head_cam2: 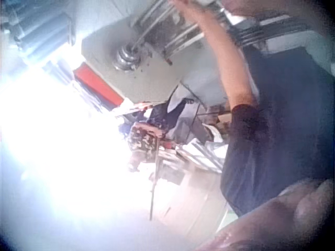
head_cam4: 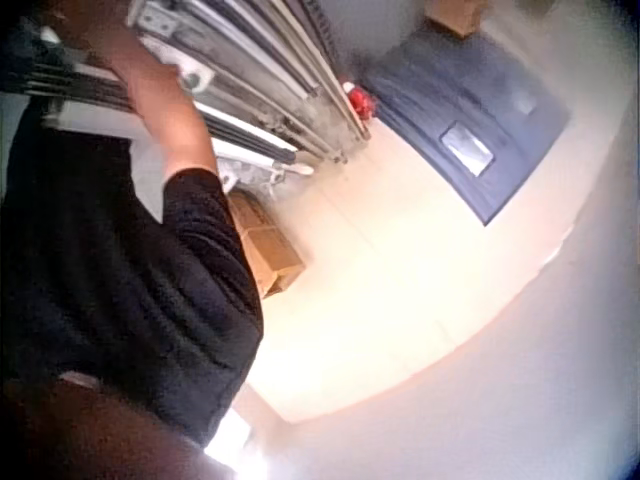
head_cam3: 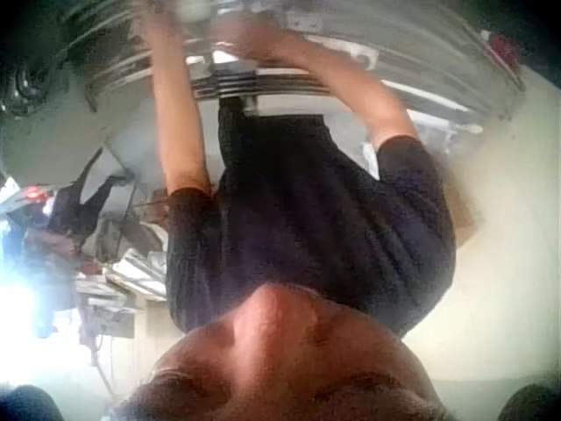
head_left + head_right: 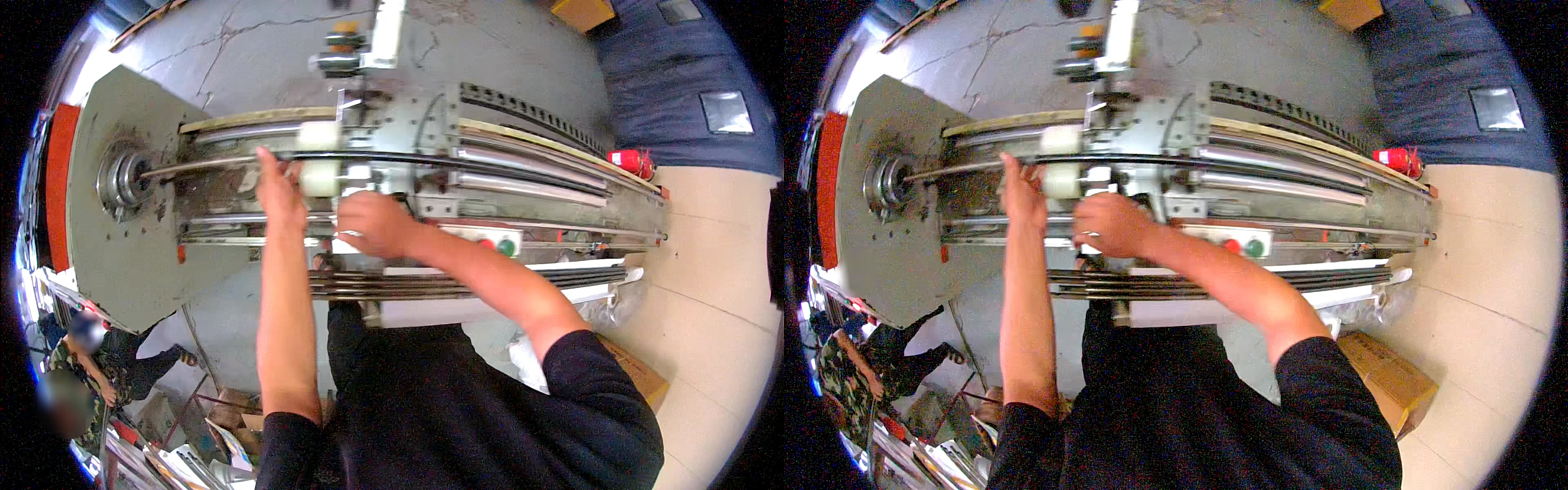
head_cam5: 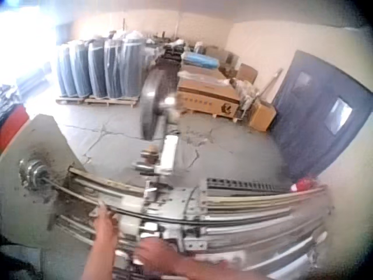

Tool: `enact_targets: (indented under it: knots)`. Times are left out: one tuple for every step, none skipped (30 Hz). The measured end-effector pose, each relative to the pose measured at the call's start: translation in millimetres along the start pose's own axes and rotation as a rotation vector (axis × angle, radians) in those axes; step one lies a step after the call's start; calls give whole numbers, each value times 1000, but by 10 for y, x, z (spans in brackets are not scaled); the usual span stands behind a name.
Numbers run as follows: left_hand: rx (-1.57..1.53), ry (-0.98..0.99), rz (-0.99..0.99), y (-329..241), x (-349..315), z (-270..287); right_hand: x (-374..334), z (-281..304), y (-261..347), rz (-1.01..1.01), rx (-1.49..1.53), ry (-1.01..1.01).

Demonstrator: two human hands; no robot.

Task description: The person operates a metal taping machine, feeding long metal rods through rollers to apply tape. They adjust the machine settings and handle the rods one by one, stacking the finished pieces on a nearby rack.

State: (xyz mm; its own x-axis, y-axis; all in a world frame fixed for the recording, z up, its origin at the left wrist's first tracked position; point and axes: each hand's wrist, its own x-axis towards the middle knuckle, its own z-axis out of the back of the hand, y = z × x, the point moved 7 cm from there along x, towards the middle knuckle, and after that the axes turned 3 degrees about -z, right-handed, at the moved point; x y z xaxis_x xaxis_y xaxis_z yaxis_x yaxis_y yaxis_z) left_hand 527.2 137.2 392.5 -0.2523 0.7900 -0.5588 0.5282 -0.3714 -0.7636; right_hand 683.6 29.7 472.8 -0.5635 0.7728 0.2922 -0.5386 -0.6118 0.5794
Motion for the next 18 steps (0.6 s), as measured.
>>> enact_targets:
  knots:
    - [45, -47, 11, 93, 183, 5, 1, -27, 7, 2, -7, 33]
    - [88, -20, -48, 115, 191, -117, -26, -40, -26, -11, -21, 58]
    - [149, -55, -116, 188, 463, 37, -27, -68, -30, -49, -27, 52]
    - [293, -101, -170, 208, 673, 153, -45, -129, -46, -100, -35, 44]
    - [316, -116, -186, 262, 582, -39, -138, -144, -158, -145, -54, 2]
    - [454, -107, -212, 206, 555, -170, -155, -196, -240, -181, -78, -34]
    - [348, -119, -207, 123, 571, -50, -93, -244, -168, -163, -49, -54]
    - [346, -150, -229, 64, 625, 128, -54, -271, -108, -146, -20, -70]
    - [384, -154, -214, -6, 631, 176, -31, -304, -91, -150, -16, -70]
    - [420, -147, -192, -7, 615, 142, -9, -346, -117, -164, -21, -71]
    - [443, -130, -180, 21, 535, 24, 0, -352, -176, -189, -30, -76]
    - [465, -112, -169, 20, 457, -49, 13, -388, -198, -213, -30, -23]
    - [605, -106, -180, -86, 531, 149, 62, -427, -115, -226, -23, 27]
    - [406, -110, -130, -65, 552, 266, 90, -489, -57, -252, -16, 79]
    - [380, -43, -137, -27, 507, 157, 93, -475, -67, -243, -5, 42]
    - [310, -28, -97, 20, 513, 169, 75, -464, -90, -214, 12, 19]
    - [315, 21, -92, 65, 572, 193, 10, -439, -67, -203, -12, 71]
    - [335, 71, -76, 95, 599, 242, -73, -367, -24, -217, -3, 82]
